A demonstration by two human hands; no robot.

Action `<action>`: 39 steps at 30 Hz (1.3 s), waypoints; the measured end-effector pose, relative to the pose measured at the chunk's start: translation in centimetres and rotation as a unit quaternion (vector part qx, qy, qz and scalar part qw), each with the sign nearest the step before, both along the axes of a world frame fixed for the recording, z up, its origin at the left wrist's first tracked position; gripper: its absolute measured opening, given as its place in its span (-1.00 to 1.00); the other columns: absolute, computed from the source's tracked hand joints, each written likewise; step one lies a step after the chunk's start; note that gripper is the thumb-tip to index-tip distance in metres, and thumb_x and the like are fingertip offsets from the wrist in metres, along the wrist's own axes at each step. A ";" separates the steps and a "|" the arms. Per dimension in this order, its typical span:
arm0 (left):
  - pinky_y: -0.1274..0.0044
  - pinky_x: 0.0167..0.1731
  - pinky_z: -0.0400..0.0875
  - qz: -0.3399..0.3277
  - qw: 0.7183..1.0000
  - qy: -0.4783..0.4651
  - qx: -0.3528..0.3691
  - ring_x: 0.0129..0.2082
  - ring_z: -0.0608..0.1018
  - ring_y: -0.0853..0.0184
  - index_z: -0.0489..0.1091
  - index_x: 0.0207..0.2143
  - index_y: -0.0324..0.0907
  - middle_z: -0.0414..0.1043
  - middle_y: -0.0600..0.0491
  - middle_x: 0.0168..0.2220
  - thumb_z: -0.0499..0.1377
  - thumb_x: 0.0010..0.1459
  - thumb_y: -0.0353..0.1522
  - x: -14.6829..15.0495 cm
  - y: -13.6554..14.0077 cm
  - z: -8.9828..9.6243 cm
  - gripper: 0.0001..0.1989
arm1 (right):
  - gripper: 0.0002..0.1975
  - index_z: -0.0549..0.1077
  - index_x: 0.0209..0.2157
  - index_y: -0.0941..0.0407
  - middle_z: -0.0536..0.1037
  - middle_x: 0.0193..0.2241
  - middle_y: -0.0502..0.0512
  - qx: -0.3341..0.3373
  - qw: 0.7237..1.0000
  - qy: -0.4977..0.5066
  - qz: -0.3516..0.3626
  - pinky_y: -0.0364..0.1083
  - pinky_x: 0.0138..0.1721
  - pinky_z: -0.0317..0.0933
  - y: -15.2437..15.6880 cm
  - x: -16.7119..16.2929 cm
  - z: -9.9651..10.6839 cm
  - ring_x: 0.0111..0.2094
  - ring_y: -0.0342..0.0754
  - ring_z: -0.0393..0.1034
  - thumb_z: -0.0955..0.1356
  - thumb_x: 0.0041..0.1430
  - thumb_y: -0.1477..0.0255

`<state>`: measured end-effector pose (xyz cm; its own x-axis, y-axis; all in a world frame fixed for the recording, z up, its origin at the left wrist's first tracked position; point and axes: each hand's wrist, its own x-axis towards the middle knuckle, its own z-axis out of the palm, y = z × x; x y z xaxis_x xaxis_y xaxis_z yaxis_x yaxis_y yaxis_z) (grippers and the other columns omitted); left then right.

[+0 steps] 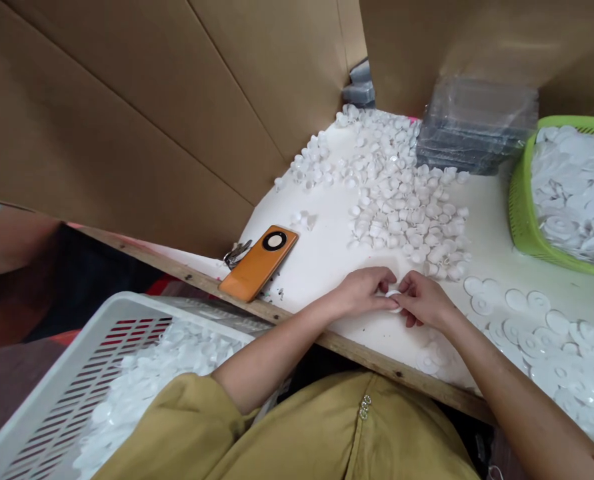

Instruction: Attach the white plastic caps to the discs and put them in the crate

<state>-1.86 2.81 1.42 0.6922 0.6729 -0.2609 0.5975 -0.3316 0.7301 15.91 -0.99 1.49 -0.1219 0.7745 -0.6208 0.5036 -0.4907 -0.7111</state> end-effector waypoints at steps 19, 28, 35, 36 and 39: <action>0.62 -0.44 0.19 0.002 0.998 0.068 0.004 -0.41 0.41 0.40 0.40 -0.26 -0.16 0.41 0.15 -0.39 0.21 -0.01 -0.26 -4.0 -2.2 4.0 -0.76 | -0.80 0.27 -0.32 0.07 0.43 -0.58 -0.06 0.094 0.994 0.015 0.044 -0.17 -0.61 0.10 -3.3 0.6 0.8 -0.65 -0.15 0.31 0.24 0.18 0.22; 0.51 -0.37 0.27 0.184 0.859 0.473 -0.068 -0.33 0.51 0.16 0.50 -0.40 -0.14 0.52 0.03 -0.39 0.20 -0.20 -0.27 -32.1 -9.6 5.2 -0.76 | -0.75 0.43 -0.15 -0.03 0.37 -0.15 0.09 0.273 0.902 -0.235 0.238 -0.08 -0.38 0.20 -10.0 6.4 -0.3 -0.33 -0.04 0.38 0.24 0.13 0.42; 0.51 -0.33 0.32 0.243 0.884 0.351 0.189 -0.32 0.47 0.23 0.47 -0.38 -0.14 0.44 -0.02 -0.35 0.05 0.10 -0.15 -24.7 -3.6 5.8 -0.69 | -0.70 0.43 -0.15 0.06 0.35 -0.23 0.15 0.338 0.881 -0.291 0.158 -0.04 -0.41 0.25 -8.1 9.3 -3.4 -0.40 -0.01 0.38 0.22 0.15 0.25; 0.50 -0.28 0.33 0.249 0.886 0.317 0.231 -0.28 0.47 0.22 0.47 -0.32 -0.15 0.43 -0.03 -0.32 0.04 0.12 -0.17 -22.6 -1.9 5.8 -0.70 | -0.67 0.42 -0.14 0.08 0.35 -0.24 0.17 0.350 0.877 -0.298 0.138 -0.02 -0.40 0.26 -7.9 9.8 -3.7 -0.40 0.01 0.38 0.23 0.13 0.22; 0.44 -0.10 0.31 0.245 0.894 0.232 0.295 -0.08 0.42 0.17 0.40 -0.03 -0.13 0.39 -0.07 -0.12 0.09 0.12 -0.31 -17.2 3.2 4.9 -0.65 | -0.62 0.42 -0.16 0.11 0.37 -0.25 0.21 0.370 0.870 -0.313 0.090 0.02 -0.36 0.27 -7.7 10.7 -4.1 -0.37 0.07 0.39 0.25 0.08 0.17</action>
